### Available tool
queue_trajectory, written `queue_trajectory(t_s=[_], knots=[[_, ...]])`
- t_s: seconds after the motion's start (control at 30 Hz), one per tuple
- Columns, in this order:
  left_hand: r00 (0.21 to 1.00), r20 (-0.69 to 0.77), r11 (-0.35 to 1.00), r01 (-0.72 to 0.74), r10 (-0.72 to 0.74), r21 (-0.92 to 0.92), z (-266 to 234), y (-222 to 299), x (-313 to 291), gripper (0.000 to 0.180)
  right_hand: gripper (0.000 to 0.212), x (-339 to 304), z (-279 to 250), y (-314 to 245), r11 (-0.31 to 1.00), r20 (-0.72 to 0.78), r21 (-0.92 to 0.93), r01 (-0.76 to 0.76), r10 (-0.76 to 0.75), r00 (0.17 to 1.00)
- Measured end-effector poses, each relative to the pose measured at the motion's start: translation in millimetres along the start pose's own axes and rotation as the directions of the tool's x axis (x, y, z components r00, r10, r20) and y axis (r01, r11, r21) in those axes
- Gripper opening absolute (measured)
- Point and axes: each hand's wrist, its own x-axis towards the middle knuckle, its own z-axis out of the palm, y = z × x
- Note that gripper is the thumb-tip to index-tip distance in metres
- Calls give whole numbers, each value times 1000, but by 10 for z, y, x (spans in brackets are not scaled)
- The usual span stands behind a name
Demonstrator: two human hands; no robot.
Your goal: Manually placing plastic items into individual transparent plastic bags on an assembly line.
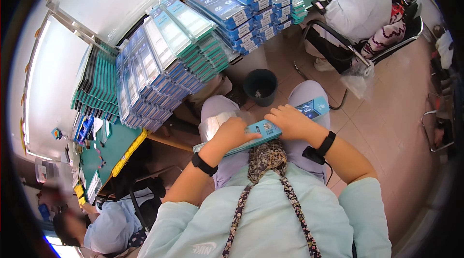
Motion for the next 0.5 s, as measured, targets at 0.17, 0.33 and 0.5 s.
queue_trajectory(t_s=[0.17, 0.33, 0.5], knots=[[999, 10, 999, 31, -31, 18, 16, 37, -73, 66, 45, -15, -7, -4, 1000, 13, -20, 24, -24, 1000], [993, 106, 997, 60, -55, -44, -58, 27, -76, 74, 59, 25, -204, 51, 989, 128, 145, 28, -47, 991], [943, 310, 988, 146, -122, -56, -56, -63, 71, 89, 54, -66, -914, 662, 955, -164, 41, -292, 295, 941]])
